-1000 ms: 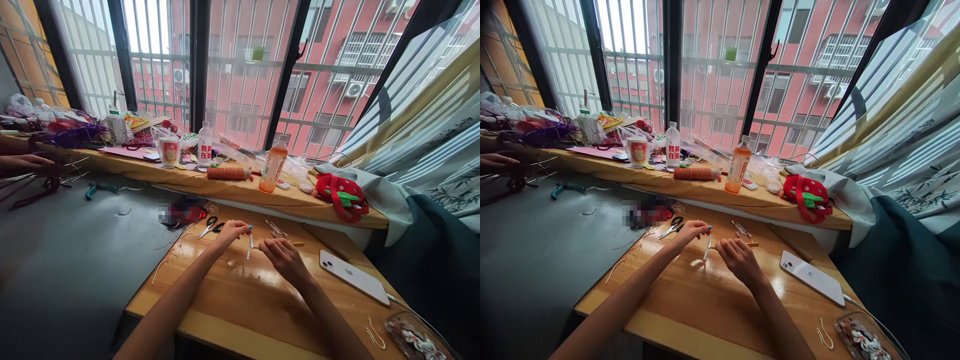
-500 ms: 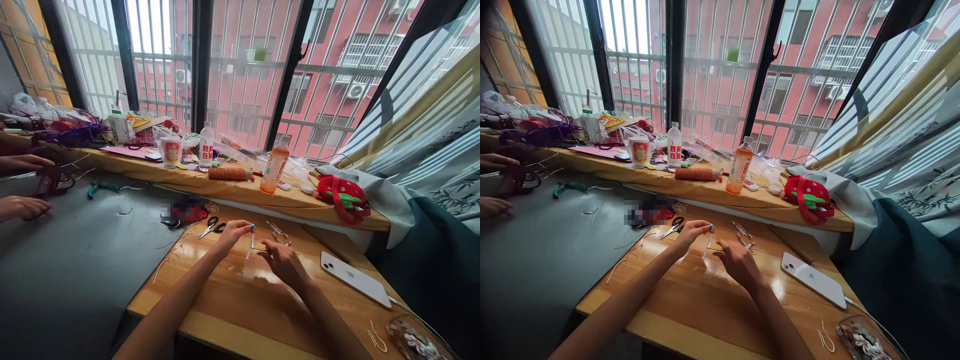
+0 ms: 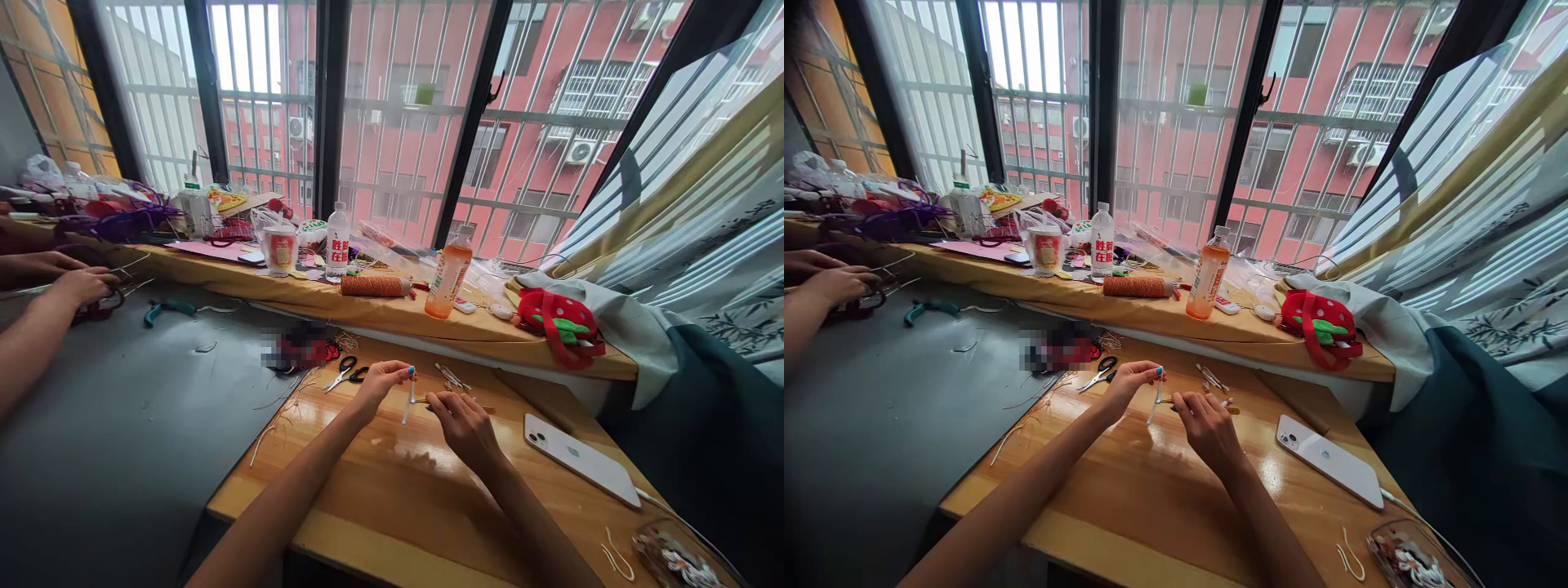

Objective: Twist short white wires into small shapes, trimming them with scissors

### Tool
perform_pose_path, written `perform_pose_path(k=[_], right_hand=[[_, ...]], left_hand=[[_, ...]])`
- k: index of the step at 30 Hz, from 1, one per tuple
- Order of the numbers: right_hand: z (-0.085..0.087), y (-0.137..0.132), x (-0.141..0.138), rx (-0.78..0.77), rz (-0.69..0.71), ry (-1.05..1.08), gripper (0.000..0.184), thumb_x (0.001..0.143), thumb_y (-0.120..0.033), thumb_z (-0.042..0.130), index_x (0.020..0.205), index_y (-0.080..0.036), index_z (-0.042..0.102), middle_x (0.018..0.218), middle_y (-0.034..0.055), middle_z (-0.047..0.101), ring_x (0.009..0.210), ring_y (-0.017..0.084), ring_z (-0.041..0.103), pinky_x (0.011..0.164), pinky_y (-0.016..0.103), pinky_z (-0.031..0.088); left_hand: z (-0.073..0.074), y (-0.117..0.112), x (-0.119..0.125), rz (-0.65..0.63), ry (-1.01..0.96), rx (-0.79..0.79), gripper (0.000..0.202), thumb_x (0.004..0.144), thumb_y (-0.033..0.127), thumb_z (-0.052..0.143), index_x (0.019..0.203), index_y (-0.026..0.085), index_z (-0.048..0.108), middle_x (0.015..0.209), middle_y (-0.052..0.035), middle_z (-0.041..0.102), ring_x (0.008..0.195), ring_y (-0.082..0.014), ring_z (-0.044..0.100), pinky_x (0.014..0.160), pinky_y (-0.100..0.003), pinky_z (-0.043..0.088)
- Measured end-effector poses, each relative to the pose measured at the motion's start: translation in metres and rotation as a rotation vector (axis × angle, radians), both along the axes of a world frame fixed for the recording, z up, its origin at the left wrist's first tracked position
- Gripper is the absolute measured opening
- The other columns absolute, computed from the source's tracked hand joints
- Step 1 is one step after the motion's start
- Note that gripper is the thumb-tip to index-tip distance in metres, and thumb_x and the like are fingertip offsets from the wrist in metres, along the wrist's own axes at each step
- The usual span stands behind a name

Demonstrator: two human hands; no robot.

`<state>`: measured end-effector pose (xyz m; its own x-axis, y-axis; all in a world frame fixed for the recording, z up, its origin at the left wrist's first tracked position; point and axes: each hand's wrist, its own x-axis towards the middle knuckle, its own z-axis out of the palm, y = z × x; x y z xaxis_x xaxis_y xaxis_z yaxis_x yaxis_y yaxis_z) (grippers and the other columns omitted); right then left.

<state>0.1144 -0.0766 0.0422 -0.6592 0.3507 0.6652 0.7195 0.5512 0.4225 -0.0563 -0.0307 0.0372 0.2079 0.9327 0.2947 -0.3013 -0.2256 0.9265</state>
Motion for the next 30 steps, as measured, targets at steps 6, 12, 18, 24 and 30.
perform_pose_path(k=[6, 12, 18, 24, 30], right_hand=[[-0.0025, 0.0018, -0.0013, -0.039, -0.009, 0.023, 0.015, 0.083, -0.019, 0.04, 0.093, -0.013, 0.051, 0.065, 0.0022, 0.056, 0.056, 0.012, 0.048, 0.053, 0.024, 0.032], [-0.0047, 0.0016, -0.001, -0.074, 0.102, 0.089, 0.015, 0.083, -0.01, 0.036, 0.092, -0.012, 0.048, 0.073, 0.0042, 0.06, 0.066, 0.012, 0.053, 0.06, 0.022, 0.037], [-0.0007, -0.0016, -0.0016, 0.019, 0.071, 0.047, 0.018, 0.082, -0.007, 0.038, 0.094, -0.012, 0.051, 0.077, 0.0055, 0.06, 0.069, 0.013, 0.053, 0.065, 0.025, 0.037], [0.0012, -0.0018, 0.0008, 0.041, 0.038, 0.006, 0.015, 0.081, -0.015, 0.045, 0.094, -0.013, 0.052, 0.071, 0.004, 0.06, 0.062, 0.012, 0.053, 0.059, 0.024, 0.036], [0.0007, 0.0013, 0.0067, 0.018, 0.112, 0.017, 0.019, 0.081, -0.008, 0.04, 0.096, -0.012, 0.05, 0.08, 0.0056, 0.062, 0.069, 0.012, 0.055, 0.063, 0.023, 0.038]], left_hand=[[-0.0011, 0.0002, 0.0014, 0.0, -0.005, 0.001, 0.02, 0.065, 0.032, 0.059, 0.068, 0.013, 0.064, 0.067, -0.0032, 0.062, 0.066, -0.0124, 0.049, 0.063, -0.023, 0.033], [-0.0002, -0.0008, 0.0015, 0.007, -0.001, -0.014, 0.021, 0.065, 0.033, 0.059, 0.068, 0.013, 0.065, 0.067, -0.0034, 0.062, 0.066, -0.0126, 0.049, 0.063, -0.023, 0.033], [-0.0011, 0.0001, 0.0019, 0.012, -0.022, -0.015, 0.02, 0.065, 0.032, 0.059, 0.068, 0.014, 0.065, 0.067, -0.0031, 0.062, 0.067, -0.0127, 0.05, 0.063, -0.023, 0.033], [-0.0006, -0.0005, 0.0022, 0.002, -0.031, -0.02, 0.02, 0.064, 0.033, 0.059, 0.068, 0.014, 0.065, 0.068, -0.0031, 0.063, 0.068, -0.0133, 0.051, 0.064, -0.024, 0.034], [0.0024, -0.0044, 0.0031, -0.024, 0.004, -0.017, 0.022, 0.063, 0.034, 0.059, 0.067, 0.013, 0.064, 0.067, -0.0037, 0.063, 0.067, -0.0141, 0.051, 0.064, -0.024, 0.034]])
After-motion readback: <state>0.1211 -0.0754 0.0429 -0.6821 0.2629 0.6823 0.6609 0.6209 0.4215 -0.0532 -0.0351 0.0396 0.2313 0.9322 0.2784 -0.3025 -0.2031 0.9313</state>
